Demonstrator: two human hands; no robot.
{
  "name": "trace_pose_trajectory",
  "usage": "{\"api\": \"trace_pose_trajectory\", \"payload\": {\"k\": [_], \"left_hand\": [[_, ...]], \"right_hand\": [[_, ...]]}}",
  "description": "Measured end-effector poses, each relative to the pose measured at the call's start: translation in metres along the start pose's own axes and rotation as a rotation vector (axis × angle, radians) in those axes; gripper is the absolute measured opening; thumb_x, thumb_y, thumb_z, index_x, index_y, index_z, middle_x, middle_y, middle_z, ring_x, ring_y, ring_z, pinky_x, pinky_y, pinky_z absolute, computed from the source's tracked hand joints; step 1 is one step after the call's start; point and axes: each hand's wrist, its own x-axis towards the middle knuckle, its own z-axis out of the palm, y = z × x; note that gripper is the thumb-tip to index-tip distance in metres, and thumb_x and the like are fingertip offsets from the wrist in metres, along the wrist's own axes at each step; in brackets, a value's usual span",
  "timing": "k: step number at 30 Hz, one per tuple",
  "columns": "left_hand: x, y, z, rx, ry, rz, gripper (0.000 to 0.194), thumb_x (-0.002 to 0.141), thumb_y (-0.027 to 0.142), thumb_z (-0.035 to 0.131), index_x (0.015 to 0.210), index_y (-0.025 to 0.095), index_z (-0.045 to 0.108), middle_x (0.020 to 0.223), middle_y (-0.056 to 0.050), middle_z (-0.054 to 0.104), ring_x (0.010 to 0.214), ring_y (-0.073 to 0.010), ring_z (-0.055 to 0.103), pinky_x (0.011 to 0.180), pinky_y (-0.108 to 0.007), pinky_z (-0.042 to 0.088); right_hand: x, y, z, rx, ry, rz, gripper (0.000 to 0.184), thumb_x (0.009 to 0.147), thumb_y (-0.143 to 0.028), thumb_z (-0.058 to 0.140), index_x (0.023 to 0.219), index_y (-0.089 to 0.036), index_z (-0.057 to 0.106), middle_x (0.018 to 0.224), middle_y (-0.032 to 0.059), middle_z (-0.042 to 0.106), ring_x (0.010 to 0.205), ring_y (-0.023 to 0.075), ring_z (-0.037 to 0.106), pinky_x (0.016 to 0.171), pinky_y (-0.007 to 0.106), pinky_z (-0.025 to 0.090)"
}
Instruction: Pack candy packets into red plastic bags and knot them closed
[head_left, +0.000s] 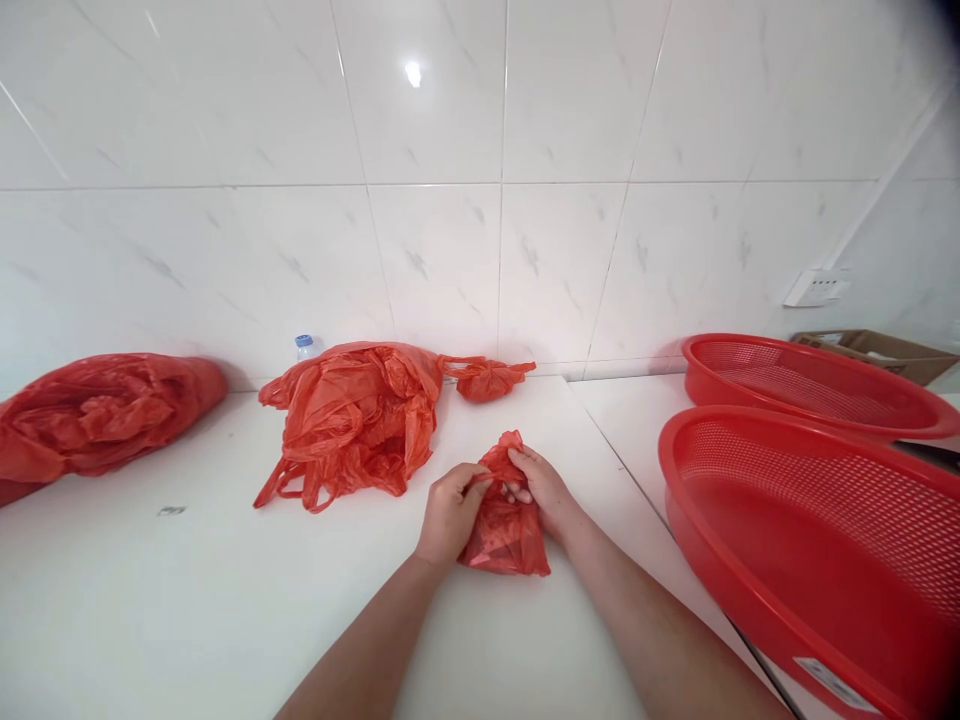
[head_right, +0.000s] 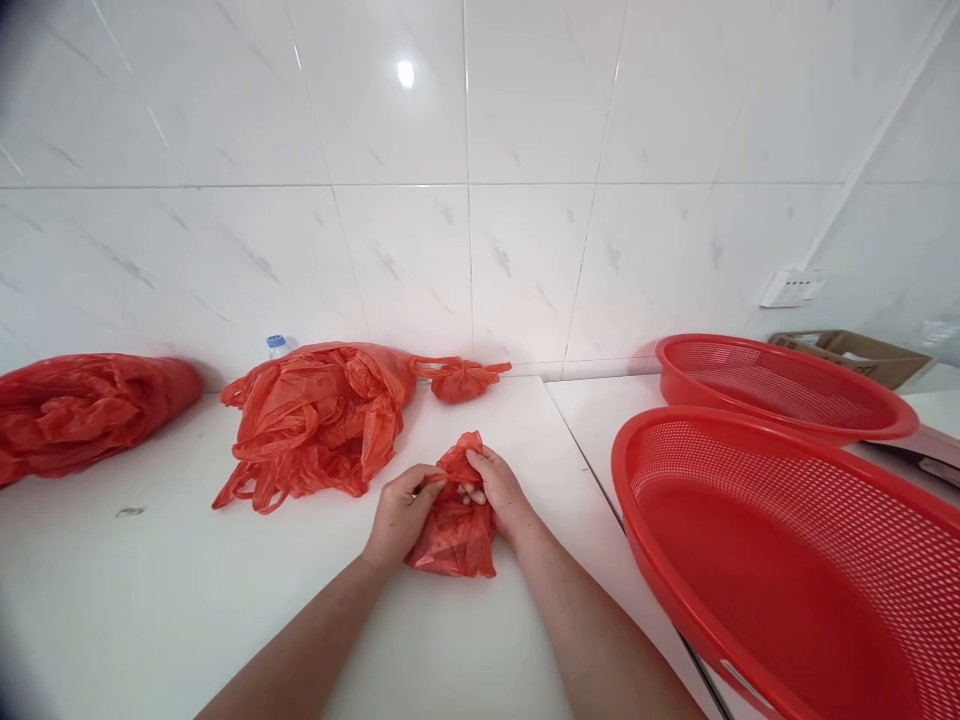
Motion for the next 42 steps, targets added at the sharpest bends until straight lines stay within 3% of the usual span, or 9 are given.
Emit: {"api": "trace_pose_trajectory", "payload": {"k": [4,10,16,21,25,28,33,38,42], "left_hand": [[0.004,-0.014,-0.002,-0.132,0.04,-0.168,0.016,0.081,0.033,0.054,0.077,0.019,0.061,0.073,0.0,0.063,0.07,-0.0148,0.056,0.066,-0.026,0.045],[0.006,-0.017,-0.002,-0.119,0.085,-0.233,0.018,0.079,0.034,0.055,0.072,0.018,0.058,0.069,0.001,0.059,0.065,-0.013,0.053,0.061,-0.024,0.042],[0.008,-0.02,-0.002,-0.033,0.139,-0.229,0.015,0.077,0.032,0.055,0.07,0.018,0.056,0.067,0.002,0.057,0.063,-0.013,0.052,0.06,-0.024,0.041],[0.007,-0.016,-0.004,0.135,0.204,-0.122,0.01,0.076,0.024,0.054,0.084,0.02,0.06,0.092,-0.003,0.062,0.084,-0.0167,0.057,0.076,-0.029,0.044],[0.006,-0.012,-0.01,-0.041,-0.017,-0.133,0.037,0.084,0.029,0.048,0.121,0.025,0.052,0.121,-0.006,0.058,0.11,-0.0192,0.053,0.092,-0.033,0.041],[0.008,-0.012,-0.012,-0.164,-0.158,-0.167,0.034,0.087,0.035,0.043,0.115,0.02,0.058,0.109,-0.007,0.064,0.098,-0.0198,0.059,0.089,-0.034,0.043],[0.007,-0.012,-0.007,-0.165,-0.079,-0.137,0.019,0.082,0.029,0.049,0.094,0.019,0.06,0.089,-0.003,0.064,0.082,-0.0163,0.057,0.077,-0.028,0.045],[-0.002,0.0,0.003,0.007,-0.083,-0.052,0.005,0.079,0.021,0.05,0.083,0.022,0.053,0.08,0.002,0.058,0.074,-0.013,0.053,0.068,-0.024,0.043],[-0.006,0.008,0.007,0.248,-0.104,0.059,0.011,0.075,0.013,0.047,0.079,0.023,0.051,0.079,0.003,0.058,0.073,-0.0132,0.051,0.068,-0.025,0.041]], "right_hand": [[0.001,0.003,-0.004,0.013,-0.069,0.004,0.022,0.08,-0.042,0.058,0.081,-0.021,0.052,0.046,-0.0079,0.048,0.036,0.0047,0.026,0.048,0.022,0.034],[-0.004,-0.002,-0.005,-0.011,-0.209,0.028,0.016,0.08,-0.034,0.056,0.077,-0.018,0.058,0.05,-0.0055,0.046,0.045,0.0071,0.033,0.055,0.024,0.033],[-0.005,-0.005,-0.007,-0.1,-0.193,0.083,0.047,0.08,-0.06,0.047,0.063,-0.017,0.057,0.045,-0.0048,0.039,0.047,0.0094,0.034,0.057,0.026,0.032],[-0.005,-0.005,-0.009,-0.302,-0.202,0.027,0.018,0.069,-0.031,0.069,0.078,-0.016,0.064,0.055,-0.0056,0.048,0.048,0.0056,0.032,0.051,0.022,0.024],[-0.011,-0.011,-0.005,-0.346,-0.231,0.01,0.021,0.07,-0.022,0.064,0.09,-0.019,0.06,0.069,-0.0039,0.055,0.056,0.0069,0.043,0.056,0.021,0.032],[-0.014,-0.014,-0.003,-0.36,-0.257,0.001,0.035,0.069,-0.018,0.062,0.103,-0.023,0.054,0.08,-0.0033,0.056,0.063,0.0089,0.049,0.062,0.023,0.039],[-0.007,-0.007,-0.006,-0.694,-0.069,-0.139,0.045,0.066,-0.012,0.054,0.108,-0.025,0.05,0.068,-0.0064,0.048,0.061,0.0106,0.047,0.06,0.024,0.039],[-0.005,0.0,-0.006,-0.991,0.197,-0.265,0.027,0.067,-0.012,0.047,0.089,-0.023,0.058,0.073,-0.0028,0.055,0.066,0.0125,0.051,0.062,0.025,0.039],[-0.01,0.001,-0.007,-1.022,0.265,-0.224,0.021,0.07,-0.017,0.046,0.084,-0.024,0.06,0.066,-0.003,0.059,0.059,0.0127,0.049,0.056,0.025,0.035]]}}
